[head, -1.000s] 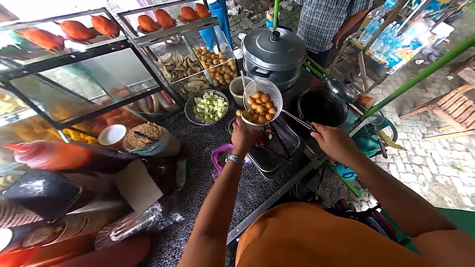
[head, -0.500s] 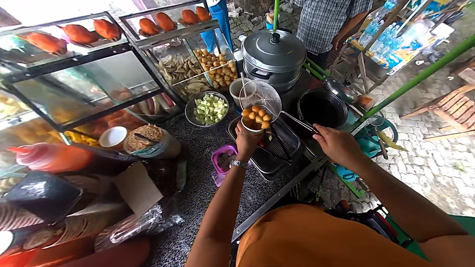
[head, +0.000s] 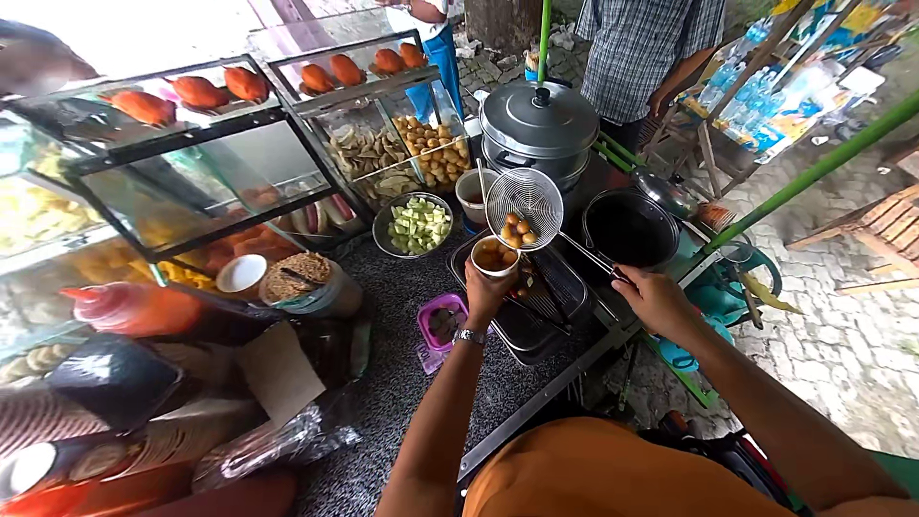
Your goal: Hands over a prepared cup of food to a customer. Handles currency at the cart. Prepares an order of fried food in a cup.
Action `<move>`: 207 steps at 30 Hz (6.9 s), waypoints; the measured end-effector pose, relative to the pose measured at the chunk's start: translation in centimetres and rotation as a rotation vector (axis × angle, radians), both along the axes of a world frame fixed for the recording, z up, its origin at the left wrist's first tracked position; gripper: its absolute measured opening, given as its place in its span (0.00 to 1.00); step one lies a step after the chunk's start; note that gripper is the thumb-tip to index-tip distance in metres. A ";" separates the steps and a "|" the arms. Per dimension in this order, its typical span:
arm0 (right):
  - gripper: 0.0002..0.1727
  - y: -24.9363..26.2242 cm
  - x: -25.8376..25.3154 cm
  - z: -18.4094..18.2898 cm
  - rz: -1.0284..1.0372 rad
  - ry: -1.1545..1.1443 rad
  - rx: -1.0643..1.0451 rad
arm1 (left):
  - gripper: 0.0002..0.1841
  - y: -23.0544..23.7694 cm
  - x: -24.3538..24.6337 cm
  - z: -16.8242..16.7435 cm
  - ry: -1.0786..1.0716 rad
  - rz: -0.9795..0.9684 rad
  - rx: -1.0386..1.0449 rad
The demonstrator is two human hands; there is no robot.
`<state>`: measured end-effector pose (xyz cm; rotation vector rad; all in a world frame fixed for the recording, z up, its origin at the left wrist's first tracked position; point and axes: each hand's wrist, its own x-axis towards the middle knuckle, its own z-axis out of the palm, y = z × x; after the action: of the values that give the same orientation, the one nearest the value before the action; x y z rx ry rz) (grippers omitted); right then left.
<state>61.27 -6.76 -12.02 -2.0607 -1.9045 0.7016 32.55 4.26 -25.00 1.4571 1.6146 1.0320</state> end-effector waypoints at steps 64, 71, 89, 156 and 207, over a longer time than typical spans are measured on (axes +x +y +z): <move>0.59 4.1 -13.1 -11.7 -0.051 -0.129 -0.225 | 0.63 -21.4 -15.1 1.6 -0.130 0.287 0.100; 0.53 0.7 -10.5 -8.8 0.058 -0.092 -0.087 | 0.61 -17.9 -13.3 1.9 -0.066 0.259 0.078; 0.36 4.7 -7.5 -9.2 -0.007 -0.204 -0.095 | 0.63 -15.0 -9.6 0.9 0.025 0.244 0.068; 0.64 -4.7 -53.2 -9.5 1.181 0.962 -0.061 | 0.59 -43.9 -18.3 1.3 0.068 1.045 0.194; 0.46 1.7 -38.5 16.3 1.622 -0.875 0.923 | 0.54 -27.6 -23.7 9.6 0.210 0.466 0.160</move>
<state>22.74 -5.04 4.25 0.1231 -3.1170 -0.9857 8.87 -23.37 -15.37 1.3564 2.1312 1.3243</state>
